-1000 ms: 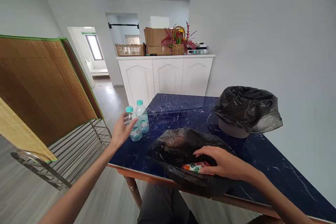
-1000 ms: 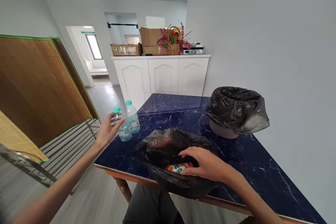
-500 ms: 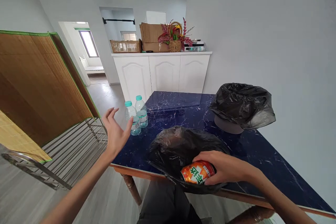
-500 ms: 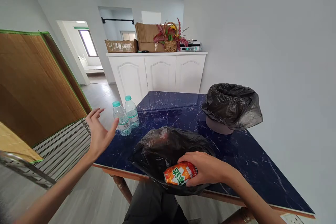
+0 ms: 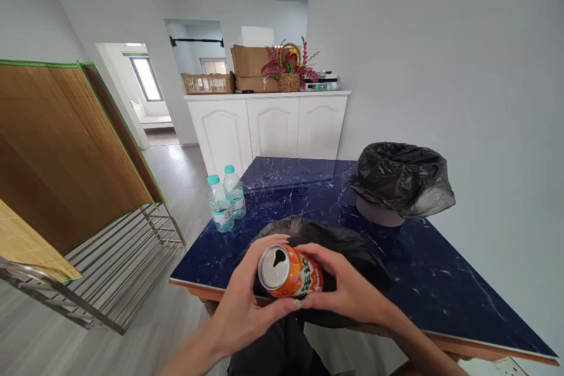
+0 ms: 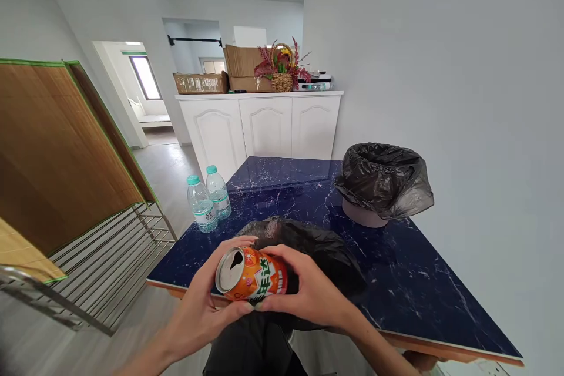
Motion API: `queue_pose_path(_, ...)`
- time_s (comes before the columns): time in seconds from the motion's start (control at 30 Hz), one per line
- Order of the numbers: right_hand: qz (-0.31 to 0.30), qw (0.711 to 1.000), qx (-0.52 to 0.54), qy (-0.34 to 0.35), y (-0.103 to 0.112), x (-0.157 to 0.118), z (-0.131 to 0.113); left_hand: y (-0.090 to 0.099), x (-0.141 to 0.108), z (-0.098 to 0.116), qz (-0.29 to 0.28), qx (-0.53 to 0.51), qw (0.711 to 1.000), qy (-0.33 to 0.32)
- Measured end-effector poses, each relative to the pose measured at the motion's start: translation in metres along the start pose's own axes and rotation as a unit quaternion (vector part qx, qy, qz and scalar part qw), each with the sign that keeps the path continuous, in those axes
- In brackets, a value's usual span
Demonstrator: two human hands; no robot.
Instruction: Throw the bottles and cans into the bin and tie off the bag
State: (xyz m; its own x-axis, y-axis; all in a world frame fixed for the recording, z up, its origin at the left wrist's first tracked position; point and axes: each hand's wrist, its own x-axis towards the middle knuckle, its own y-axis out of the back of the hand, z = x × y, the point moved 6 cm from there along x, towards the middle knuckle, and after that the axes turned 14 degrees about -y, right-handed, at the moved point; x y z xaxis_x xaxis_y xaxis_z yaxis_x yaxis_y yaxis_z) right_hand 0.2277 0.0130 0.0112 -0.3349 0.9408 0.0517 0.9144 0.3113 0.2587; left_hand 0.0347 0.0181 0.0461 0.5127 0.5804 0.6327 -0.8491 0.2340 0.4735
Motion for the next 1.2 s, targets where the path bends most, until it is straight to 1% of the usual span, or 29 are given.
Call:
queue_pose_path(0.07,-0.025,1.0,-0.002,0.004,-0.011,0.001,-0.006,0.007,-0.009,0.003,0.014,-0.025,0.999,0.025)
queue_pose_path(0.1,-0.038,0.999,-0.016,0.005,-0.013,0.0,-0.007,0.016,-0.015,0.002,0.031,-0.027,0.998,0.039)
queue_pose_path(0.13,-0.049,0.998,-0.04,0.004,-0.013,0.0,-0.007,0.028,-0.023,-0.001,0.056,-0.02,0.997,0.053)
queue_pose_path(0.2,-0.05,0.992,-0.114,-0.008,-0.007,-0.002,0.001,0.06,-0.037,-0.014,0.119,0.019,0.989,0.09)
queue_pose_path(0.27,-0.035,0.979,-0.198,-0.025,0.001,-0.004,0.014,0.095,-0.049,-0.032,0.177,0.088,0.972,0.127)
queue_pose_path(0.33,-0.023,0.964,-0.265,-0.025,0.006,-0.004,0.027,0.122,-0.054,-0.055,0.199,0.146,0.956,0.158)
queue_pose_path(0.4,-0.002,0.947,-0.32,-0.001,0.005,0.0,0.036,0.141,-0.055,-0.081,0.199,0.178,0.946,0.185)
queue_pose_path(0.47,0.043,0.926,-0.373,0.025,0.003,0.008,0.044,0.152,-0.056,-0.108,0.199,0.21,0.932,0.217)
queue_pose_path(0.57,0.13,0.889,-0.435,0.058,0.003,0.025,0.05,0.161,-0.059,-0.142,0.204,0.275,0.906,0.248)
queue_pose_path(0.63,0.181,0.868,-0.456,0.081,0.006,0.036,0.05,0.161,-0.059,-0.158,0.199,0.297,0.9,0.25)
queue_pose_path(0.73,0.242,0.842,-0.471,0.106,0.015,0.045,0.044,0.159,-0.056,-0.174,0.188,0.311,0.898,0.248)
queue_pose_path(0.8,0.263,0.832,-0.475,0.114,0.02,0.044,0.039,0.158,-0.053,-0.179,0.184,0.32,0.896,0.247)
queue_pose_path(0.83,0.262,0.831,-0.476,0.117,0.021,0.043,0.036,0.158,-0.052,-0.18,0.183,0.323,0.895,0.247)
queue_pose_path(0.9,0.234,0.838,-0.479,0.119,0.019,0.041,0.034,0.158,-0.05,-0.183,0.185,0.323,0.893,0.251)
queue_pose_path(0.97,0.188,0.839,-0.502,0.095,0.012,0.042,0.038,0.157,-0.048,-0.184,0.188,0.321,0.893,0.254)
queue_pose_path(1.0,0.166,0.835,-0.519,0.076,0.009,0.044,0.041,0.157,-0.046,-0.184,0.189,0.318,0.894,0.253)
queue_pose_path(1.1,0.121,0.82,-0.559,0.029,0.002,0.06,0.051,0.154,-0.041,-0.185,0.188,0.313,0.898,0.244)
queue_pose_path(1.2,0.09,0.817,-0.569,0.018,-0.004,0.083,0.053,0.152,-0.036,-0.19,0.188,0.313,0.898,0.245)
